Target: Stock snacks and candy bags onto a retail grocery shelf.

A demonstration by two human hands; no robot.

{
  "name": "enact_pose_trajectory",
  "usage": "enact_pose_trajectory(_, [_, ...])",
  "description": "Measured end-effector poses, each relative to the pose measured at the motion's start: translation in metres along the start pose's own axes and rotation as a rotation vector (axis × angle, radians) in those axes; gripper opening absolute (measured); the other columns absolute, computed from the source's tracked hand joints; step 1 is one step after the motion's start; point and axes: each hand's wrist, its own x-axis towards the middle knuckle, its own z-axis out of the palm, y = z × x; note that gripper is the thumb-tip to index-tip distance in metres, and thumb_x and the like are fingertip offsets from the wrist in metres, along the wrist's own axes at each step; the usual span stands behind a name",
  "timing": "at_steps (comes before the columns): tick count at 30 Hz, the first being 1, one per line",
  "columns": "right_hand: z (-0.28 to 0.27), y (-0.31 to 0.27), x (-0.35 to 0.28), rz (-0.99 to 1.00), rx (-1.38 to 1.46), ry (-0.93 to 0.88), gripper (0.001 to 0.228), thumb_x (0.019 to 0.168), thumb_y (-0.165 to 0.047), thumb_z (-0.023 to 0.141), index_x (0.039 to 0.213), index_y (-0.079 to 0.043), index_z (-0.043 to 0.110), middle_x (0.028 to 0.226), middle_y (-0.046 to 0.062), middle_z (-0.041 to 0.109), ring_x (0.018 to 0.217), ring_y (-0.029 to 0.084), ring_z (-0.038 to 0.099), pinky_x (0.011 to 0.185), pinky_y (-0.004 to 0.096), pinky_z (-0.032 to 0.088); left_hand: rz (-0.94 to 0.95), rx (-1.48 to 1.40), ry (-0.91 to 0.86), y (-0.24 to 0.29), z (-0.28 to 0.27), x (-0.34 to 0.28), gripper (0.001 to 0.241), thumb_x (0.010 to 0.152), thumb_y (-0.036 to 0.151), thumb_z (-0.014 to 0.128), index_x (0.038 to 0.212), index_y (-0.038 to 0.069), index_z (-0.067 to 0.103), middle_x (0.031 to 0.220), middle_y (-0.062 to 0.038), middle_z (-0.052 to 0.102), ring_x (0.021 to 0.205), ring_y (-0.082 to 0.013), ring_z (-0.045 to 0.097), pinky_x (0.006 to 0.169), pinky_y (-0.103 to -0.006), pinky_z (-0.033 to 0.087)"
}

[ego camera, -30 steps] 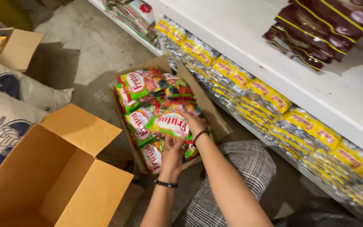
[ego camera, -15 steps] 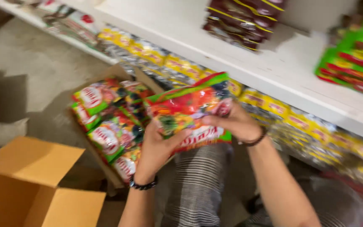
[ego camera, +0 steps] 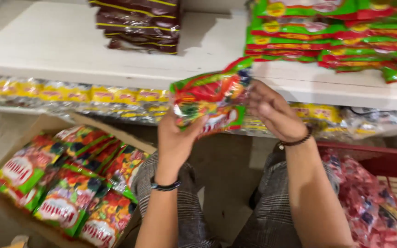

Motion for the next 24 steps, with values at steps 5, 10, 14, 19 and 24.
enact_pose_trajectory(5, [0.008, -0.015, 0.011, 0.077, -0.096, 0.137, 0.078, 0.104, -0.043, 0.062, 0.161, 0.000, 0.029, 0.141, 0.016, 0.057, 0.135, 0.025, 0.058, 0.116, 0.040, 0.047, -0.146, 0.222, 0.086, -0.046, -0.015, -0.002, 0.020, 0.093, 0.006, 0.085, 0.100, -0.009, 0.075, 0.096, -0.013, 0.077, 0.083, -0.0143, 0.064, 0.074, -0.0340, 0.053])
enact_pose_trajectory(10, [0.014, -0.018, 0.018, 0.112, -0.163, 0.208, 0.075, 0.103, -0.041, 0.059, 0.161, -0.001, 0.031, 0.141, 0.017, 0.060, 0.130, 0.025, 0.058, 0.108, 0.037, 0.048, -0.077, -0.160, 0.065, -0.025, -0.010, -0.003, 0.035, 0.088, 0.006, 0.079, 0.121, 0.000, 0.067, 0.111, -0.005, 0.075, 0.099, -0.0116, 0.070, 0.092, -0.0298, 0.058])
enact_pose_trajectory(14, [0.013, -0.007, 0.012, 0.165, -0.290, 0.180, 0.072, 0.102, -0.031, 0.065, 0.161, -0.003, 0.037, 0.135, 0.013, 0.062, 0.125, 0.019, 0.057, 0.109, 0.034, 0.046, -0.161, -0.165, 0.086, -0.031, -0.005, -0.015, 0.033, 0.088, 0.005, 0.079, 0.120, 0.000, 0.069, 0.110, -0.005, 0.076, 0.096, -0.0124, 0.071, 0.089, -0.0309, 0.058])
enact_pose_trajectory(19, [0.030, -0.003, 0.019, 0.268, -0.414, 0.077, 0.071, 0.084, -0.015, 0.082, 0.145, -0.003, 0.048, 0.137, 0.008, 0.062, 0.126, 0.017, 0.057, 0.109, 0.035, 0.046, -0.117, -0.238, -0.025, -0.022, 0.000, -0.015, 0.040, 0.085, 0.003, 0.080, 0.123, 0.000, 0.066, 0.115, -0.003, 0.074, 0.101, -0.0115, 0.069, 0.093, -0.0308, 0.057])
enact_pose_trajectory(24, [0.029, 0.001, 0.014, 0.201, -0.817, 0.115, 0.074, 0.075, -0.011, 0.090, 0.140, -0.001, 0.054, 0.132, 0.008, 0.066, 0.123, 0.018, 0.059, 0.110, 0.035, 0.044, -0.060, -0.266, 0.050, -0.031, -0.003, -0.015, 0.042, 0.088, 0.009, 0.080, 0.127, 0.001, 0.064, 0.118, -0.003, 0.072, 0.106, -0.0109, 0.068, 0.097, -0.0295, 0.055])
